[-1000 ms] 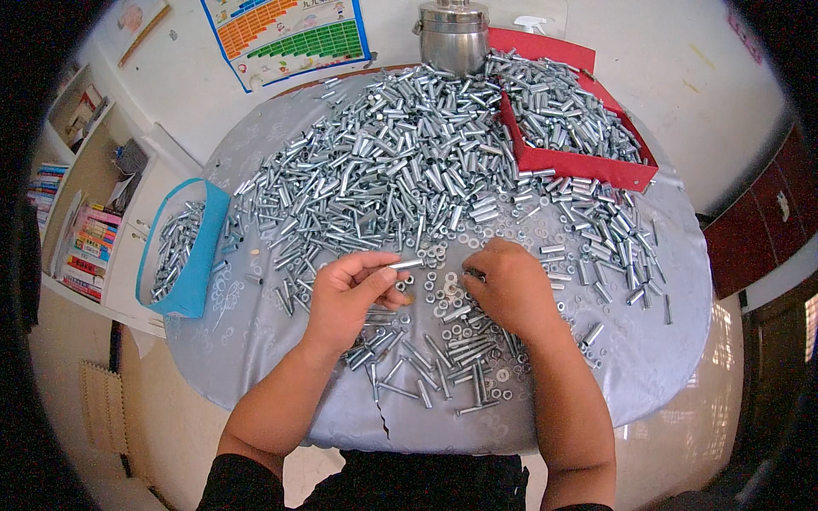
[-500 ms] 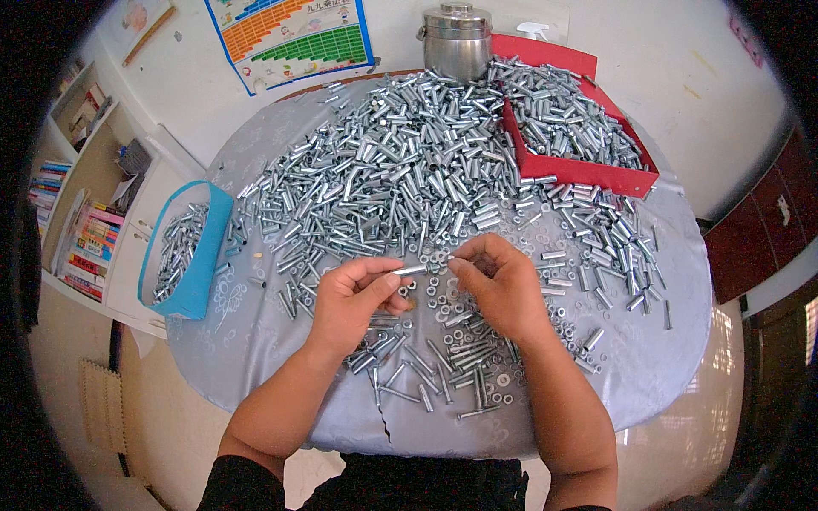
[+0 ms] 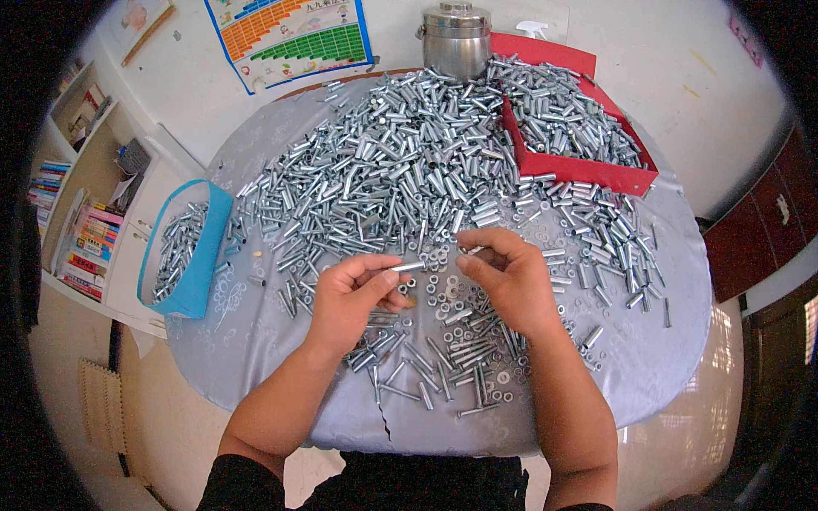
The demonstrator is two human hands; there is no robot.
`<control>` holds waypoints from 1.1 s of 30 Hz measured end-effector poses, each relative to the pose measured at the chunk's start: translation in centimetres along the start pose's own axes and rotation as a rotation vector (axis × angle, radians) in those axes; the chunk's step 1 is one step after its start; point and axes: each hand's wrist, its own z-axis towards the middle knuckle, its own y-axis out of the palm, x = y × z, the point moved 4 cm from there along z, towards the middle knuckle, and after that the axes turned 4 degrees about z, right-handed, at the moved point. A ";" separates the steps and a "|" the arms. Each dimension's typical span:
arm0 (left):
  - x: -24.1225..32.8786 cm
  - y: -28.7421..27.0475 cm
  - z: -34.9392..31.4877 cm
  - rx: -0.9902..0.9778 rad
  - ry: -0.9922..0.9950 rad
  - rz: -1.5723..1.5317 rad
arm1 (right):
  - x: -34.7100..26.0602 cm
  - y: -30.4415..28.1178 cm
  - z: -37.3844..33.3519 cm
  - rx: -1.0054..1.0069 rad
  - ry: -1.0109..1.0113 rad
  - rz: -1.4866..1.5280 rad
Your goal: The person repeatedly picks up metal bolts and washers from a large pile on a table. They thread the washers onto the bolts by hand and place the assembled units back onto the table. The task involves continuous manual handling of small hardware components.
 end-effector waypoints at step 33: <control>0.2 0.2 -0.1 -0.032 -0.062 -0.079 | 0.3 1.9 -0.8 -0.128 0.123 0.180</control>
